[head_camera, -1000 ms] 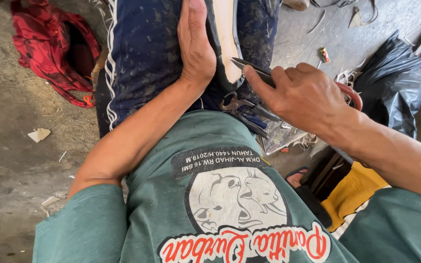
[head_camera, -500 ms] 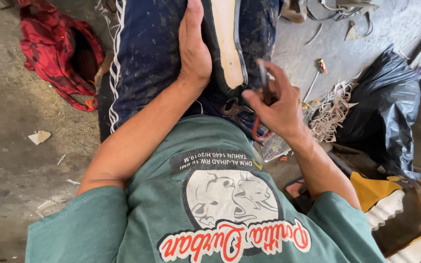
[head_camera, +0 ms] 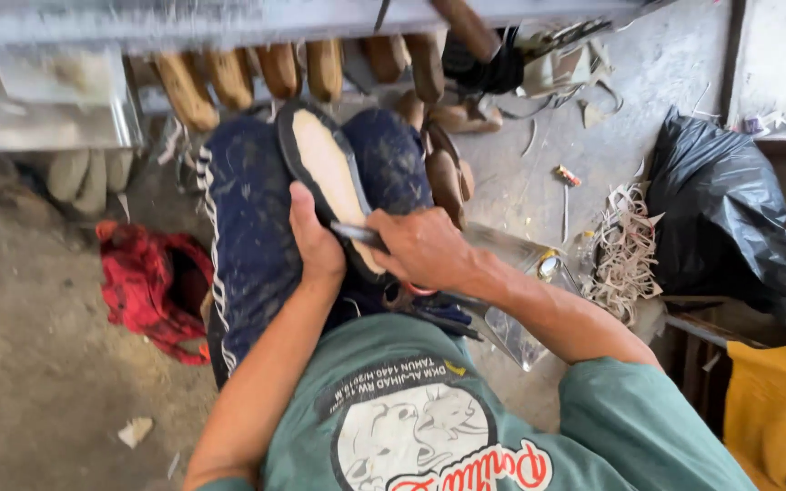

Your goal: The person is repairing a black shoe by hand. They use a knife to trim the sole, a hammer to tap the shoe, and scissors to cut a piece of light-colored material. They then insert the cut material into the shoe's interior.

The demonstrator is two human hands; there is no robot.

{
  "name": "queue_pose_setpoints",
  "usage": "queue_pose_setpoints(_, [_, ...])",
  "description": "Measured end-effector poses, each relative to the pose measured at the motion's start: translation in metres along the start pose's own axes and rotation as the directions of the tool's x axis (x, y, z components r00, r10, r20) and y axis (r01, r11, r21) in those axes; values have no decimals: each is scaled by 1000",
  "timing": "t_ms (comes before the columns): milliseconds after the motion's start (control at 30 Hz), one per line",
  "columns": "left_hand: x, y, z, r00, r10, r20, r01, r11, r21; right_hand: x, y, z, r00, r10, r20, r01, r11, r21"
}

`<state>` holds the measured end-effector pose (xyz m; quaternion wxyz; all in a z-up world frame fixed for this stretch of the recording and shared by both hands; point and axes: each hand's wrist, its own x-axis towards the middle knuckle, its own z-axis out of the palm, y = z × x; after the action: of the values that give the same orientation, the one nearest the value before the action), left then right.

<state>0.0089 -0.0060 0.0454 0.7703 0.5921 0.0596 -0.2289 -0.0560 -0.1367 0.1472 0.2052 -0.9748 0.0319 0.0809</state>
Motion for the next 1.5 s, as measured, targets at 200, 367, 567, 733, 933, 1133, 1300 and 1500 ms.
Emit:
queue_pose_setpoints(200, [-11,28,13,997,-63,-34,59,991,-124,9,66,-53,880,390,-271,-252,867,429])
queue_pose_setpoints(367, [15,-20,-15,917,-369,-152,306,895,-324,20,268,-122,616,669,-416,-728,685,23])
queue_pose_setpoints(567, [23,-2,-13,932,-356,-68,348,931,-109,50,307,-139,671,656,-346,-741,610,-282])
queue_pose_setpoints(733, [21,109,-11,980,3,200,-134,753,645,93,280,-133,630,735,-250,-765,644,-33])
queue_pose_setpoints(933, [132,226,9,438,775,456,-824,143,549,96,296,-139,594,713,-372,-784,617,-68])
queue_pose_setpoints(1133, [200,267,62,558,723,407,-566,-28,824,65,297,-130,584,717,-381,-763,645,43])
queue_pose_setpoints(1300, [218,278,68,569,735,369,-577,37,816,50,271,-136,524,807,-271,-752,588,297])
queue_pose_setpoints(1500, [204,258,70,347,859,376,-810,72,582,31,274,-126,515,796,-318,-753,598,276])
